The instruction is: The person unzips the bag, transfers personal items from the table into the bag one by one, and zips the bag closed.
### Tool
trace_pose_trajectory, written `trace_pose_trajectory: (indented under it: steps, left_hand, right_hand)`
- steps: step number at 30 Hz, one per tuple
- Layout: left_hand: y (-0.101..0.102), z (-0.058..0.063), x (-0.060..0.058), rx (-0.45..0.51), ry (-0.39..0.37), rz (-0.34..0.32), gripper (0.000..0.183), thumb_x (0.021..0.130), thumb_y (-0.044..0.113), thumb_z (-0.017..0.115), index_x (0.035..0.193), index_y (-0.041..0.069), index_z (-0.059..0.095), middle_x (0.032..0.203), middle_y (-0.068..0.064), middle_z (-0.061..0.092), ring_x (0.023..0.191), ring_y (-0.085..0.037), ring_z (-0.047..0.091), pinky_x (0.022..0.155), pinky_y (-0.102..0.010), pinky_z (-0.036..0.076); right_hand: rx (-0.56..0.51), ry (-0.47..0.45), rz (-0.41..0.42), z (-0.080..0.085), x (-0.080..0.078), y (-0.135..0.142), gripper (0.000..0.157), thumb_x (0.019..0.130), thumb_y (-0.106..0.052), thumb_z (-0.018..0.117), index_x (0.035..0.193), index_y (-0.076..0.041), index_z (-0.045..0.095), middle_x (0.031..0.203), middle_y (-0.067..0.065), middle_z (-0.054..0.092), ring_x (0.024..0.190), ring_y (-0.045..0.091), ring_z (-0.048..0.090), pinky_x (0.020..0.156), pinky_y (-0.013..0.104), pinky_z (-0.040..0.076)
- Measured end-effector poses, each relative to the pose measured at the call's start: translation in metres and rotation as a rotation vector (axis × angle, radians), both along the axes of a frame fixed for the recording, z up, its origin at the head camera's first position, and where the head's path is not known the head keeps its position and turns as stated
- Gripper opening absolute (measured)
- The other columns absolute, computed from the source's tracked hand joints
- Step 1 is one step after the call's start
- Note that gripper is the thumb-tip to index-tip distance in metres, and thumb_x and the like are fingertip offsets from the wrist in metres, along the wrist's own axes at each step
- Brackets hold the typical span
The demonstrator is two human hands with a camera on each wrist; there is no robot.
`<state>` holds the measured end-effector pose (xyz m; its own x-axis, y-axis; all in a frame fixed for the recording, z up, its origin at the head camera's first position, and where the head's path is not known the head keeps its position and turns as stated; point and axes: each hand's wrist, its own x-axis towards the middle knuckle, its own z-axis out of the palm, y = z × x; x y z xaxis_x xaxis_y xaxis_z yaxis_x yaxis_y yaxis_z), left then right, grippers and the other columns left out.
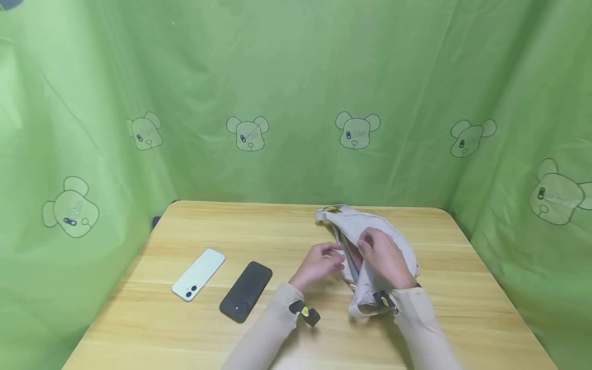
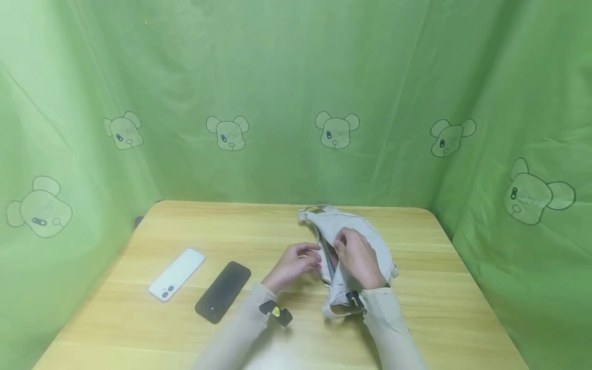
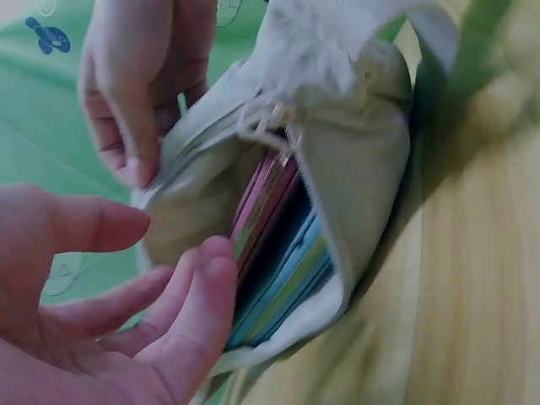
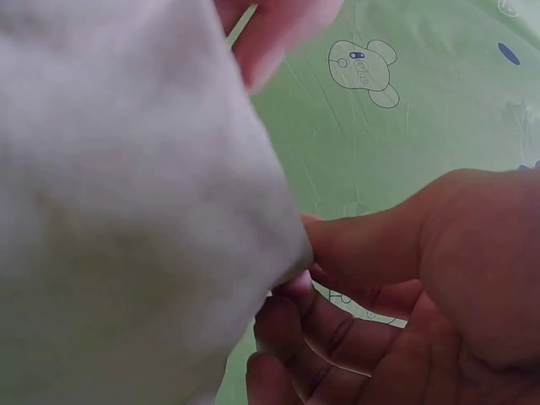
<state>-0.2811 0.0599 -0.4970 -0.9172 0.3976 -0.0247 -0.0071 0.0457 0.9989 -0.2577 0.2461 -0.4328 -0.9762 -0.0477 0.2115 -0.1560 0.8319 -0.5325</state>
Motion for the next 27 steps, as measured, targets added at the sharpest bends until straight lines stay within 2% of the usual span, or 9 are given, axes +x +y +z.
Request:
trace_pose_trajectory:
  steps: [4, 8, 12, 16, 17, 20, 24, 27]
  left_hand:
    - [-0.020, 0.011, 0.002, -0.033, 0.044, 0.028, 0.031, 0.096, 0.010, 0.067, 0.124, -0.004, 0.068, 0.108, -0.023, 0.075, 0.090, -0.031, 0.077, 0.087, -0.047, 0.064]
    - [-0.051, 0.025, 0.002, -0.062, 0.122, 0.092, 0.029, 0.097, 0.010, 0.065, 0.122, -0.004, 0.068, 0.107, -0.025, 0.075, 0.086, -0.028, 0.076, 0.085, -0.047, 0.064]
    - [-0.089, 0.041, 0.002, -0.104, 0.213, 0.192, 0.027, 0.099, 0.010, 0.064, 0.121, -0.004, 0.069, 0.103, -0.025, 0.075, 0.082, -0.026, 0.075, 0.080, -0.044, 0.064]
    - [-0.136, 0.059, 0.002, -0.157, 0.278, 0.315, 0.025, 0.099, 0.012, 0.066, 0.120, 0.000, 0.070, 0.101, -0.022, 0.075, 0.081, -0.023, 0.074, 0.076, -0.036, 0.063]
    - [-0.148, 0.063, 0.002, -0.165, 0.281, 0.349, 0.025, 0.099, 0.012, 0.066, 0.121, 0.001, 0.070, 0.102, -0.022, 0.075, 0.081, -0.023, 0.074, 0.077, -0.037, 0.063]
    - [-0.183, 0.074, 0.001, -0.189, 0.311, 0.449, 0.025, 0.099, 0.012, 0.066, 0.122, 0.002, 0.070, 0.104, -0.024, 0.075, 0.081, -0.020, 0.073, 0.073, -0.027, 0.060]
    - [-0.226, 0.076, 0.000, -0.283, 0.300, 0.564, 0.029, 0.101, 0.018, 0.066, 0.125, 0.003, 0.069, 0.108, -0.025, 0.076, 0.084, -0.024, 0.074, 0.072, -0.021, 0.057]
    - [-0.248, 0.072, 0.000, -0.448, 0.250, 0.628, 0.037, 0.102, 0.026, 0.063, 0.131, 0.003, 0.066, 0.112, -0.022, 0.075, 0.093, -0.031, 0.075, 0.080, -0.030, 0.059]
  right_hand:
    - [0.003, -0.014, -0.004, 0.000, -0.001, -0.001, 0.006, 0.098, -0.011, 0.062, 0.097, -0.007, 0.066, 0.098, 0.015, 0.073, 0.084, 0.028, 0.065, 0.073, 0.045, 0.054]
    - [0.004, -0.034, -0.001, 0.000, 0.000, -0.002, 0.008, 0.098, -0.013, 0.061, 0.098, -0.008, 0.066, 0.101, 0.016, 0.072, 0.085, 0.029, 0.065, 0.075, 0.046, 0.055]
    - [0.010, -0.052, -0.008, 0.001, 0.002, 0.001, 0.009, 0.099, -0.015, 0.060, 0.100, -0.008, 0.066, 0.102, 0.015, 0.072, 0.087, 0.030, 0.065, 0.076, 0.048, 0.054]
    - [0.010, -0.062, -0.007, 0.003, 0.001, 0.001, 0.010, 0.100, -0.015, 0.059, 0.101, -0.008, 0.066, 0.103, 0.016, 0.071, 0.089, 0.031, 0.065, 0.076, 0.050, 0.054]
    - [0.012, -0.063, -0.007, 0.003, 0.001, 0.001, 0.010, 0.100, -0.015, 0.059, 0.101, -0.008, 0.066, 0.103, 0.016, 0.071, 0.089, 0.031, 0.065, 0.076, 0.050, 0.054]
    - [0.012, -0.062, -0.003, 0.004, 0.001, 0.002, 0.010, 0.100, -0.014, 0.059, 0.100, -0.008, 0.066, 0.102, 0.017, 0.071, 0.088, 0.031, 0.065, 0.075, 0.050, 0.054]
    - [0.016, -0.062, 0.001, 0.004, 0.000, 0.001, 0.010, 0.099, -0.015, 0.059, 0.100, -0.008, 0.066, 0.102, 0.017, 0.071, 0.087, 0.031, 0.065, 0.073, 0.049, 0.053]
    - [0.020, -0.069, 0.002, 0.004, 0.000, 0.000, 0.010, 0.100, -0.015, 0.059, 0.100, -0.009, 0.066, 0.102, 0.017, 0.071, 0.088, 0.031, 0.065, 0.074, 0.049, 0.053]
